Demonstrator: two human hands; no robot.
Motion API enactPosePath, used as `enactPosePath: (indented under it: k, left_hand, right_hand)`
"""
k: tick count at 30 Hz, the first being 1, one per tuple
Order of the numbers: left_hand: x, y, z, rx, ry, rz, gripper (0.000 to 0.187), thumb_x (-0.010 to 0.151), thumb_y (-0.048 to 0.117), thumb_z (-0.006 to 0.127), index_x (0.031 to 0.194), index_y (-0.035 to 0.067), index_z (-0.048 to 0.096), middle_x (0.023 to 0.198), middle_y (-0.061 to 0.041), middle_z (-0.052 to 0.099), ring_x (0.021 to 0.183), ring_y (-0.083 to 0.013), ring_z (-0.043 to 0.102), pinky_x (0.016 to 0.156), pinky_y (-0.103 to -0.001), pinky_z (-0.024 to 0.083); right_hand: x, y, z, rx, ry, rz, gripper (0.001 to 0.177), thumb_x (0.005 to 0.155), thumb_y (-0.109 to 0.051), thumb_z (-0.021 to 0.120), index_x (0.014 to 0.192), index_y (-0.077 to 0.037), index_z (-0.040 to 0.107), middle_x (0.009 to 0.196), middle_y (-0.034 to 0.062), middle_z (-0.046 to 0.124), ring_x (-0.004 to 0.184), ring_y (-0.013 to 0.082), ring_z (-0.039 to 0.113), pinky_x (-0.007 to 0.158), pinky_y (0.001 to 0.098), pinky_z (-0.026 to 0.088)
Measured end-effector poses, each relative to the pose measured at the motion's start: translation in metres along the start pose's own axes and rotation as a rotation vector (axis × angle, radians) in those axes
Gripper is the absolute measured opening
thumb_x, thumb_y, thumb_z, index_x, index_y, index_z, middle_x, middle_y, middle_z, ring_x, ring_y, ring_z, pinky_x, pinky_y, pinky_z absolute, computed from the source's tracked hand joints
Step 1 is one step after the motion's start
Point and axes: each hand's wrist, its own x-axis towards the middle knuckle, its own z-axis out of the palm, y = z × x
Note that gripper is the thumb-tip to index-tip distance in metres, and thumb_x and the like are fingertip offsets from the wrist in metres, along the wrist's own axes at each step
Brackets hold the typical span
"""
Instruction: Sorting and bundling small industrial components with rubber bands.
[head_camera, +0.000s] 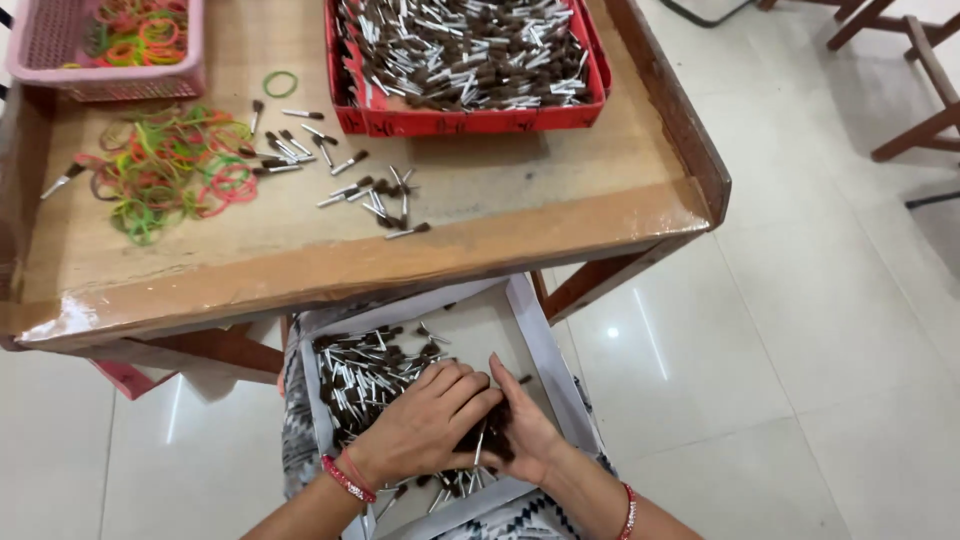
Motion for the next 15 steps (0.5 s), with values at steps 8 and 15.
enactPosePath:
  k: [8, 15]
  left_hand:
    - [-0.011, -0.003, 0.017, 0.22, 0.084, 0.079, 0.085, 0.085, 0.063, 0.072, 0.137, -0.002, 0.054, 0.134, -0.022, 0.056, 0.126, -0.0391, 0.055, 0.115, -0.051, 0.037]
    - [-0.013, 0.007, -0.003, -0.187, 0.239, 0.052, 0.095, 0.083, 0.061, 0.081, 0.152, 0.012, 0.036, 0.148, -0.02, 0.049, 0.141, -0.0379, 0.051, 0.128, -0.055, 0.031]
  right_hand:
    - [0.009, 0.007, -0.014, 0.033, -0.144, -0.139, 0.076, 0.091, -0.073, 0.053, 0.132, -0.01, 0.061, 0.122, 0.0084, 0.069, 0.113, 0.0217, 0.068, 0.097, 0.0399, 0.057]
    - [0.014, 0.014, -0.014, 0.022, -0.2, -0.171, 0.073, 0.09, -0.07, 0.052, 0.133, -0.012, 0.06, 0.121, 0.0084, 0.069, 0.111, 0.02, 0.069, 0.096, 0.0386, 0.059]
